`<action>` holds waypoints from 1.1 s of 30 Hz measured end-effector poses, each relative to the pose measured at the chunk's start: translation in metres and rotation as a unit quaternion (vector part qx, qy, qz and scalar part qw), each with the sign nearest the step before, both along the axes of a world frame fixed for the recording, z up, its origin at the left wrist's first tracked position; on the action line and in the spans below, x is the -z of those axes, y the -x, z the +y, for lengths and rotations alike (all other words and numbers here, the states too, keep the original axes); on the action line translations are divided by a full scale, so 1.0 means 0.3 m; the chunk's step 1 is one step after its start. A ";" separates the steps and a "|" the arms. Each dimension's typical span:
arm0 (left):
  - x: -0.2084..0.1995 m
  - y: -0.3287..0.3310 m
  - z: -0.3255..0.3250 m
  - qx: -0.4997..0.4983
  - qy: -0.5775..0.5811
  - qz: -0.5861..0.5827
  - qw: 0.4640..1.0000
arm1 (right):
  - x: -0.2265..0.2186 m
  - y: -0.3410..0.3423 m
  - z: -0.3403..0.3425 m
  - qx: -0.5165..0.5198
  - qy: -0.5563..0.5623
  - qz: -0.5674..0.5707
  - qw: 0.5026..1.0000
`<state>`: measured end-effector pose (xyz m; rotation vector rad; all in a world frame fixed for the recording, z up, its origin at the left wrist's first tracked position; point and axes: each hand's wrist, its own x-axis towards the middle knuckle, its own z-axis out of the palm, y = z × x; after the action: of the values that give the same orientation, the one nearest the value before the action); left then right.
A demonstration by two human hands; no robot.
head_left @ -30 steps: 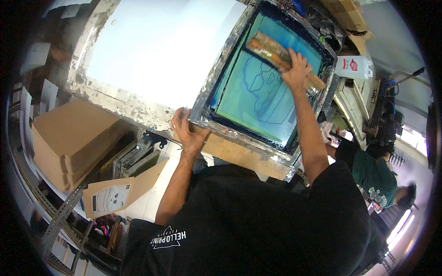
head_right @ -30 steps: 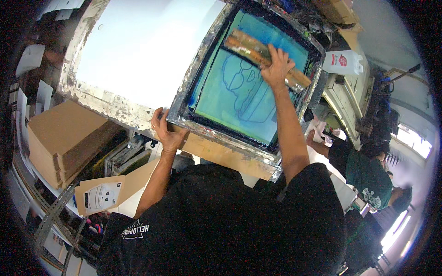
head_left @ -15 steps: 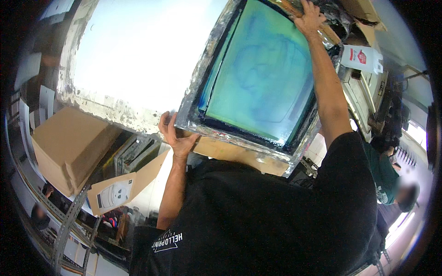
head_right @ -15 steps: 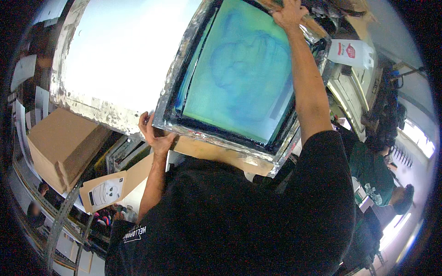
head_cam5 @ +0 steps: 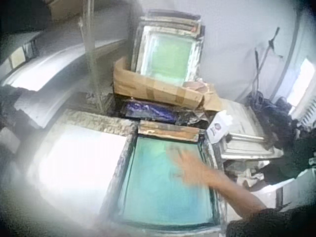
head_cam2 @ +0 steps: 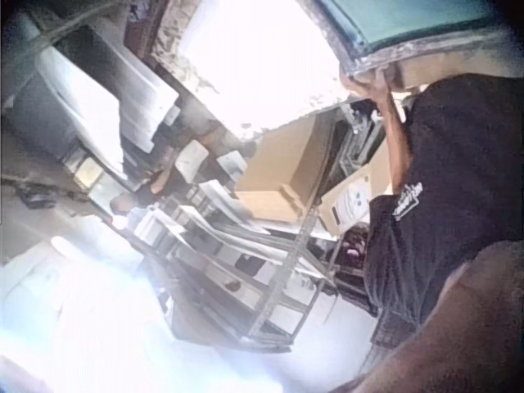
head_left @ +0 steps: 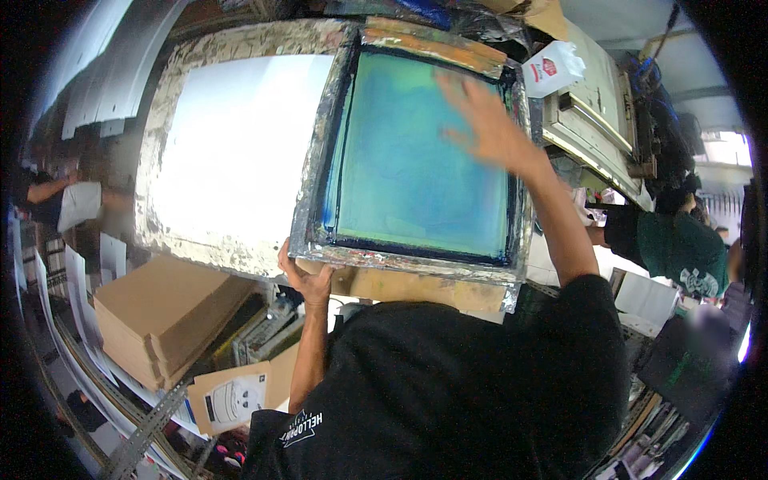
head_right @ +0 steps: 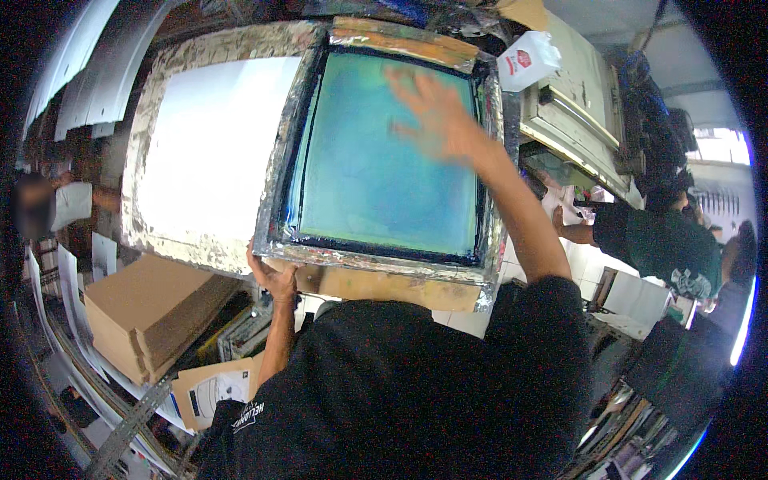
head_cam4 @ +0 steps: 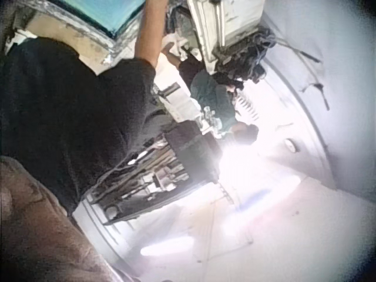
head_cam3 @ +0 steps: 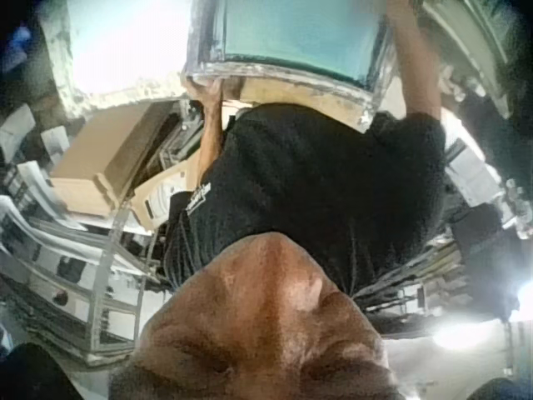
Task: The person performs screen printing on white rectangular boards. They place a board on the table, align a screen frame, pull a squeegee across the mesh to apply blue ink, and lift the frame to reveal the printed design. The person then removes the printed board and repeats the process with a new board.
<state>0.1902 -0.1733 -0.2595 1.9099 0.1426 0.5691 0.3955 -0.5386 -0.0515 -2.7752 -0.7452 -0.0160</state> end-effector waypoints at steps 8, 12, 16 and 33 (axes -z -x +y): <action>-0.649 -0.323 -0.111 0.025 -0.015 -0.130 0.991 | -0.385 0.557 0.051 0.039 0.140 -0.013 0.989; -0.683 -0.425 -0.069 -0.017 0.280 0.009 0.960 | -0.498 0.465 -0.019 0.135 0.099 -0.221 0.961; -0.356 -0.411 0.092 -0.138 0.506 0.244 0.816 | -0.515 0.345 -0.087 0.131 0.098 -0.334 0.928; -0.163 -0.251 0.571 -0.321 0.615 0.126 0.709 | -0.564 0.242 -0.115 0.124 0.013 -0.316 0.941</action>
<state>0.2654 -0.0020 -0.2107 0.5321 1.1103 0.4409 0.3227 -0.5731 0.1177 -2.8704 -0.5096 -0.9879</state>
